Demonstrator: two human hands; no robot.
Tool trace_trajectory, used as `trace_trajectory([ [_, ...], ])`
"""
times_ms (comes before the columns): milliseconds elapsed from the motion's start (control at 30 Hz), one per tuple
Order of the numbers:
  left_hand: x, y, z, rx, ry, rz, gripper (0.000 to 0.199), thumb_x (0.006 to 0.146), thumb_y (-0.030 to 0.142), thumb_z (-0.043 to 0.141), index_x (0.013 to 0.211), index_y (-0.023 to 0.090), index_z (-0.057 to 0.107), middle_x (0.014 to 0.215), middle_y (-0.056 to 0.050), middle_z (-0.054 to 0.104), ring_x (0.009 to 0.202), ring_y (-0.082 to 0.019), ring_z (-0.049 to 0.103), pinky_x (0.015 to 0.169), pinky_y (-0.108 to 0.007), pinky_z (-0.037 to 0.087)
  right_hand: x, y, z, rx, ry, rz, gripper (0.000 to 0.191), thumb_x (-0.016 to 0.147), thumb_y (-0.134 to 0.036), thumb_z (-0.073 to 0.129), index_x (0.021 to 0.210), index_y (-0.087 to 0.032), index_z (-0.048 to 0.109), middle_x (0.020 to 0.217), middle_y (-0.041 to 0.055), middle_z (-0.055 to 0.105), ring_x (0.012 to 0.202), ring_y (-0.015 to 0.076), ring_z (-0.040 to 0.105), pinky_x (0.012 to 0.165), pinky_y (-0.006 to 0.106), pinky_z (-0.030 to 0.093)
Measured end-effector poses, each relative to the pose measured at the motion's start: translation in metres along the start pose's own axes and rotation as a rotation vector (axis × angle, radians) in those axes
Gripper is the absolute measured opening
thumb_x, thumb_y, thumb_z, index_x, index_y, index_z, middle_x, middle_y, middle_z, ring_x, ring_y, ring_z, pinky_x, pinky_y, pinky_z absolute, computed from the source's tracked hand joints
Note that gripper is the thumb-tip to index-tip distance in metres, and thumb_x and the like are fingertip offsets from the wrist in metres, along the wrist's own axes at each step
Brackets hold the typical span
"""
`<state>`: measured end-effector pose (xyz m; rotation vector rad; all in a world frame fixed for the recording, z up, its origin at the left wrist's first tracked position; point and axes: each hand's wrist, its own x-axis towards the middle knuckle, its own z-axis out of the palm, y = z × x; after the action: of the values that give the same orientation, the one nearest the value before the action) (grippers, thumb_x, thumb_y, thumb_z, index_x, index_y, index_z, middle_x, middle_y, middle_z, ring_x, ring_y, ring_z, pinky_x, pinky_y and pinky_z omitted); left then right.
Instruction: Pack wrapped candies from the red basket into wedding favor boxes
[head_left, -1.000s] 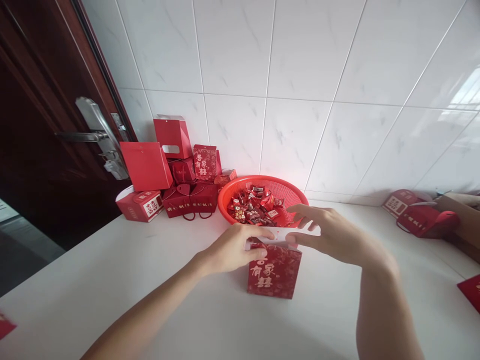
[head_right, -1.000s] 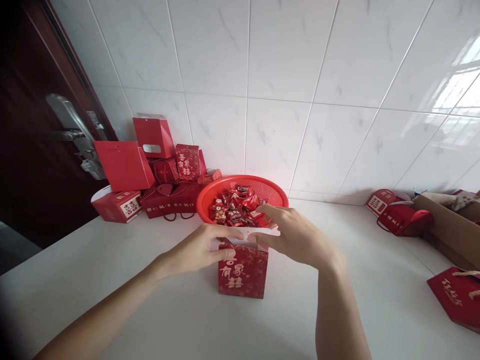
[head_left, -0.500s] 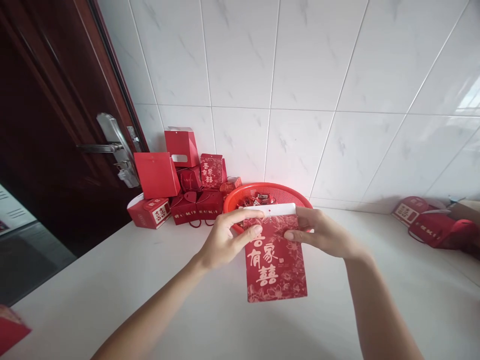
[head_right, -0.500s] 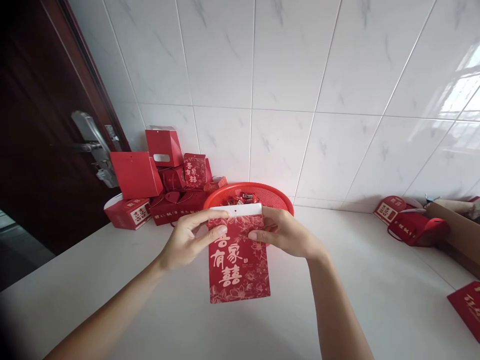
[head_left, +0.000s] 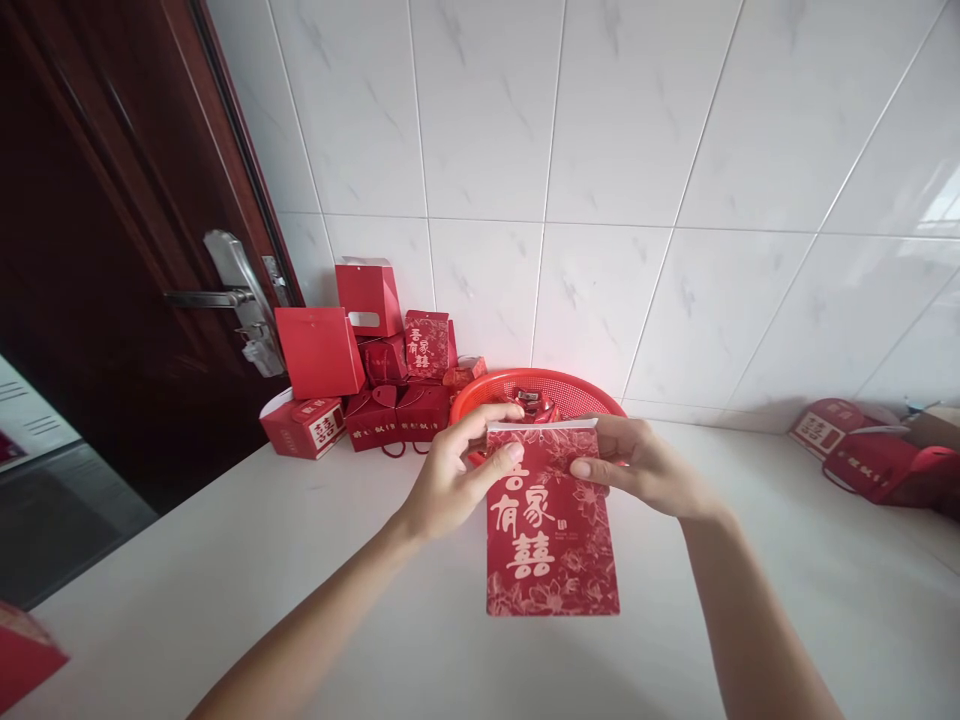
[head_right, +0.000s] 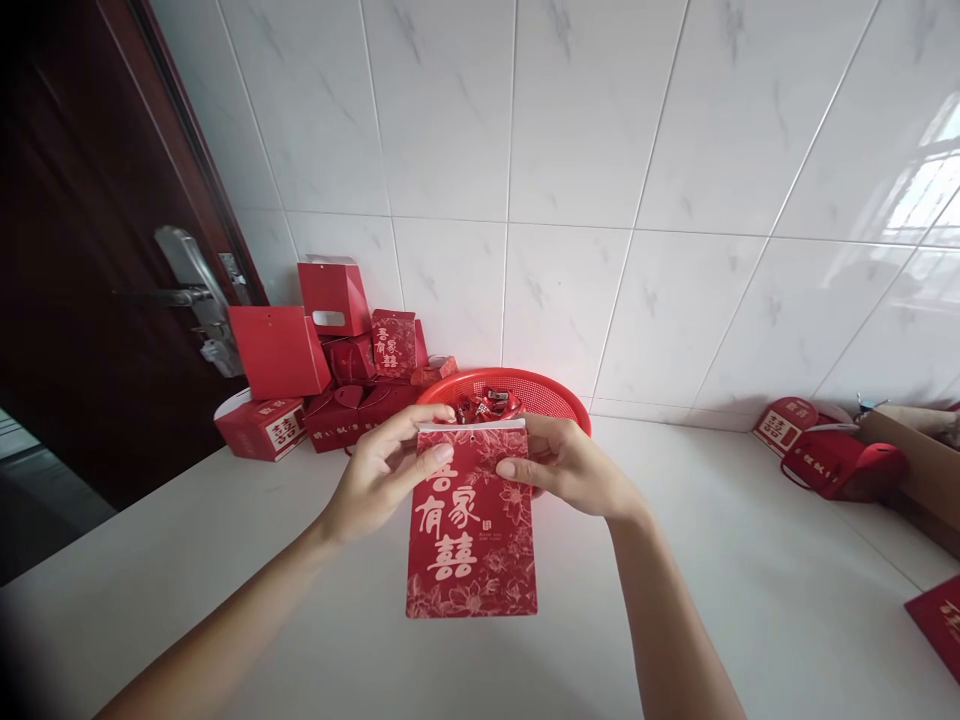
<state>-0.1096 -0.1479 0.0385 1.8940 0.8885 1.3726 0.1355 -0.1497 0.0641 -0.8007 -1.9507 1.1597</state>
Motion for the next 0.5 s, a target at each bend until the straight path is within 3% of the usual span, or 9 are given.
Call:
trace_trajectory([
  [133,0.001,-0.002,0.0,0.065,0.057,0.093,0.022,0.089,0.036,0.073,0.104,0.02,0.077,0.108,-0.006,0.079,0.1,-0.022,0.074,0.09,-0.03,0.06,0.0,0.001,-0.002,-0.018,-0.012,-0.027,0.05,0.091,-0.061,0.066,0.113,-0.017,0.072,0.09,0.0066,0.072,0.073,0.0177,0.066,0.061,0.03,0.058],
  [267,0.002,-0.003,0.0,0.08,0.075,0.161,0.013,0.087,0.028,0.074,0.097,0.02,0.079,0.1,-0.005,0.081,0.092,-0.02,0.075,0.085,-0.029,0.061,0.001,-0.002,0.001,-0.079,0.041,-0.027,0.061,0.096,-0.071,0.046,0.105,-0.018,0.074,0.08,0.0043,0.067,0.068,0.0153,0.062,0.059,0.028,0.056],
  [400,0.003,-0.004,-0.001,0.092,0.075,0.201,0.008,0.087,0.023,0.071,0.089,0.019,0.078,0.091,-0.004,0.08,0.085,-0.019,0.075,0.081,-0.028,0.061,0.003,-0.004,0.007,-0.103,0.102,0.054,0.051,0.095,-0.064,0.057,0.097,-0.016,0.072,0.075,0.0026,0.065,0.068,0.0155,0.062,0.058,0.026,0.055],
  [500,0.004,-0.003,-0.004,0.073,0.007,0.156,0.013,0.086,0.025,0.071,0.094,0.019,0.079,0.094,-0.006,0.08,0.086,-0.02,0.075,0.082,-0.031,0.061,0.005,-0.003,0.009,-0.119,0.103,0.035,0.046,0.093,-0.061,0.062,0.093,-0.016,0.071,0.074,0.0022,0.064,0.065,0.0149,0.061,0.055,0.026,0.053],
])
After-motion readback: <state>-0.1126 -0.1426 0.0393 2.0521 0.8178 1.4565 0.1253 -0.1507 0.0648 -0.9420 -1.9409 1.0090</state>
